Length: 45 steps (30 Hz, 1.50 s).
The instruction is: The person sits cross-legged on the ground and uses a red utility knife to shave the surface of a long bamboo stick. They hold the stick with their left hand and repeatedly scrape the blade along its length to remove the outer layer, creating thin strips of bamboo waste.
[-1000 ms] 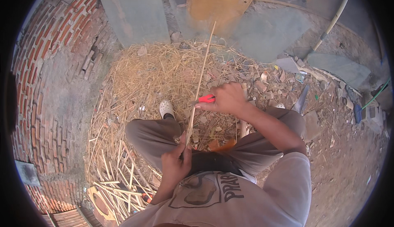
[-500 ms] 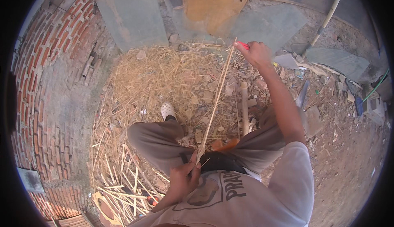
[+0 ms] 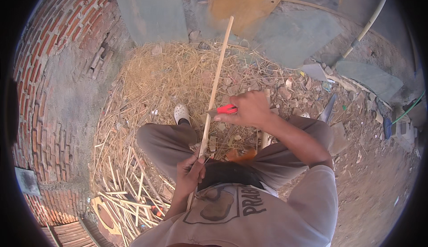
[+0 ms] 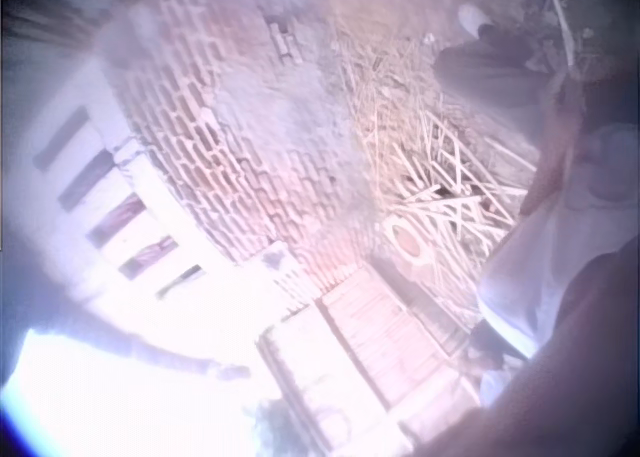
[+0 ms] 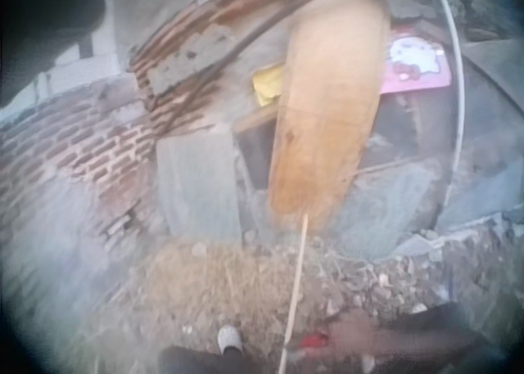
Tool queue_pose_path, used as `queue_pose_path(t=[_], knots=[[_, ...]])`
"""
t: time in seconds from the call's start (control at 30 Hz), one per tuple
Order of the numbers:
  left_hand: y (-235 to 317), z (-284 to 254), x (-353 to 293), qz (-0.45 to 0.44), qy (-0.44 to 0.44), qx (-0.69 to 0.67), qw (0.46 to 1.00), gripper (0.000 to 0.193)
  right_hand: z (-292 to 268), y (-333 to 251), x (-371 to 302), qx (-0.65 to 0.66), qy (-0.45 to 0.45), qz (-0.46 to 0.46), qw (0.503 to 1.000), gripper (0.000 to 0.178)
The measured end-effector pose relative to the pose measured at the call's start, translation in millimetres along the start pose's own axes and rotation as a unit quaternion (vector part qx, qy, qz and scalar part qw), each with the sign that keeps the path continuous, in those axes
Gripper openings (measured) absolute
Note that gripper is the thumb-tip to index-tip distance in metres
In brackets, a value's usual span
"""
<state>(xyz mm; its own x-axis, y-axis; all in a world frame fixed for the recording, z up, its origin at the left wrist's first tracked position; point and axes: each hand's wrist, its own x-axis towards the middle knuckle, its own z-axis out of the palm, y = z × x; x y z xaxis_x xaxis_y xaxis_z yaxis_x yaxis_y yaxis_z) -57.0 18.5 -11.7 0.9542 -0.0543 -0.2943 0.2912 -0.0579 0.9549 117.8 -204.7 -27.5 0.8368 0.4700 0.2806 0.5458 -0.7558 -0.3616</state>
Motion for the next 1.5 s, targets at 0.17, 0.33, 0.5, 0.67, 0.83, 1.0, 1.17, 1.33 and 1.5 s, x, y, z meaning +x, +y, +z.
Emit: queue_pose_path(t=[0.17,0.33,0.5,0.67,0.83,1.0,1.17,1.33,1.5], knots=[[3.5,5.9,3.8,-0.001,-0.007,0.012,1.0,0.04,2.4,2.5,7.5,-0.026,0.062,-0.039,0.997,0.071],[4.4,8.9,12.2,-0.021,0.0,0.021,1.0,0.04,9.6,5.4,5.5,-0.034,0.057,-0.035,0.997,0.073],[7.7,11.9,8.5,-0.018,0.0,0.05,0.999,0.041,7.9,16.4,5.8,-0.034,0.048,0.002,0.998,0.074],[6.6,12.1,6.1,0.002,-0.013,0.034,0.999,0.041,5.9,36.7,21.0,-0.057,0.095,-0.017,0.994,0.074],[2.6,8.4,-6.0,0.008,-0.039,0.053,0.998,0.04,-6.6,69.0,38.8,-0.099,0.078,0.119,0.985,0.075],[1.4,5.8,-31.3,-0.045,-0.074,0.035,0.996,0.04,-22.2,116.2,54.6,-0.084,0.088,0.22,0.968,0.077],[5.1,-1.2,-49.3,-0.049,-0.127,0.0,0.991,0.038,-32.3,188.9,63.5,-0.031,0.148,0.41,0.899,0.086],[-15.4,-11.8,-46.1,-0.088,-0.084,-0.072,0.99,0.038,-37.3,160.6,56.1,0.043,0.107,0.396,0.911,0.086],[-1.7,-10.2,-6.3,-0.056,-0.031,-0.154,0.986,0.032,2.7,10.7,5.8,0.04,0.035,0.012,0.999,0.066]])
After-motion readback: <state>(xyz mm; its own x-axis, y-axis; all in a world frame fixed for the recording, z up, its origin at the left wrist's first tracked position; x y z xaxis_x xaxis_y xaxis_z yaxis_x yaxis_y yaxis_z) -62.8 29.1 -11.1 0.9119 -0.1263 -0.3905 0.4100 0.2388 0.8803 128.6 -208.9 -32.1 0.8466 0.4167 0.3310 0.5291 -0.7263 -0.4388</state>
